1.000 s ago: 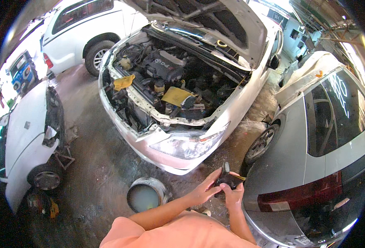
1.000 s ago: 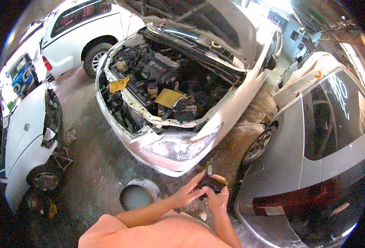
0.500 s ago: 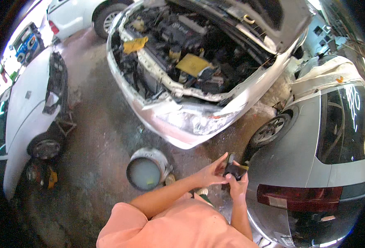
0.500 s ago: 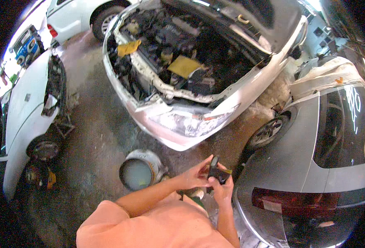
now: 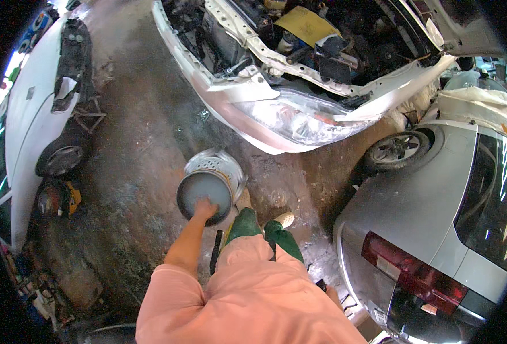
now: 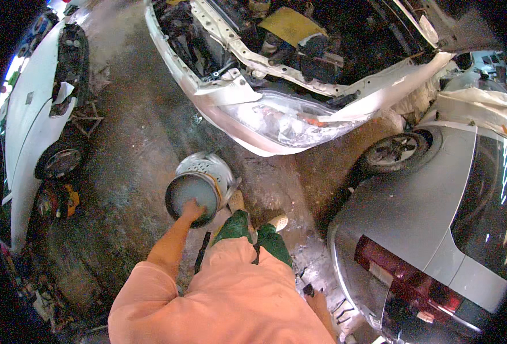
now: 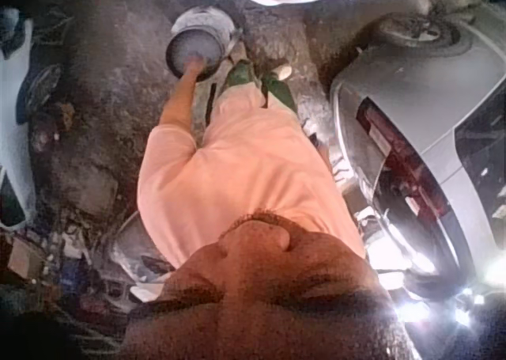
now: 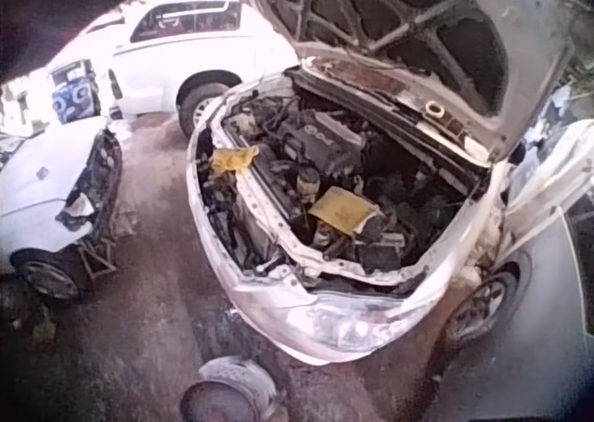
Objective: The person sands the surface of a car body near the hood edge using sandpaper and water from a bucket, then wipes the sanded area with a cloth.
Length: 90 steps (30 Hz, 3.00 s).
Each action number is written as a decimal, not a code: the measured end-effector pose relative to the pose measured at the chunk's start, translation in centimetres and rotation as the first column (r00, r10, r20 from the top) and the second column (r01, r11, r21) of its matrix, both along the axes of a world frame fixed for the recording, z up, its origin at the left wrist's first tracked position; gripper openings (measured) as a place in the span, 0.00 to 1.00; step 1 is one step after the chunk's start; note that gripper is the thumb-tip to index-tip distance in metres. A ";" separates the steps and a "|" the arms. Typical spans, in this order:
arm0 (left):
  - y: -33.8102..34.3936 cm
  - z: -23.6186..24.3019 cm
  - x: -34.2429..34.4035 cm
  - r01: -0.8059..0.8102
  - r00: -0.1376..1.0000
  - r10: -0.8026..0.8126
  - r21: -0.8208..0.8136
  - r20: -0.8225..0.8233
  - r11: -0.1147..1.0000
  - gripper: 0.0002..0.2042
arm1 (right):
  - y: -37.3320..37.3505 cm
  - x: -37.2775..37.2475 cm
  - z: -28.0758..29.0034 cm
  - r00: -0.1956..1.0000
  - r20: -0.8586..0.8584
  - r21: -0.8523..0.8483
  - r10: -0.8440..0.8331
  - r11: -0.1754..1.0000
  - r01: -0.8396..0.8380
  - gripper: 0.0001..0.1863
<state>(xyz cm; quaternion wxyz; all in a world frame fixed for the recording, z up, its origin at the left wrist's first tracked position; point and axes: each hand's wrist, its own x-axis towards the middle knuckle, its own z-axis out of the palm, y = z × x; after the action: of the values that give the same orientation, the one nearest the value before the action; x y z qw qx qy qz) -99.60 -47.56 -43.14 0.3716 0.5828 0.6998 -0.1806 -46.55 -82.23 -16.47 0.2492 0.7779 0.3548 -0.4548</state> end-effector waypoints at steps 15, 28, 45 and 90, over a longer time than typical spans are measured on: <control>0.2 7.9 -7.8 -0.596 0.602 0.282 0.185 0.747 0.781 0.22 | 0.8 -3.7 -0.4 0.812 -0.161 0.181 -0.561 0.792 0.583 0.14; -0.7 10.4 -4.1 -0.293 -0.652 0.740 -0.955 0.168 -0.041 0.29 | 3.1 1.3 -5.7 0.887 -0.187 0.287 -0.421 0.841 0.460 0.12; 0.3 9.5 -6.2 -0.686 -0.255 0.788 -0.679 0.560 0.261 0.22 | 0.2 -1.4 -3.7 0.886 0.060 0.292 -0.460 0.857 0.425 0.24; 56.5 48.9 102.6 0.359 0.290 -0.706 0.610 0.646 0.706 0.23 | 62.3 52.9 -1.9 0.383 -0.905 0.423 -0.186 -0.301 0.855 0.20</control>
<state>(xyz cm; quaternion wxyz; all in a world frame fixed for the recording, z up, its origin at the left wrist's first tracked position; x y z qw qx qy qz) 2.96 8.97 5.71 0.4688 0.8486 0.2004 0.1415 6.34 -19.89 -18.32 -0.6814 0.6277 0.1629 -0.3395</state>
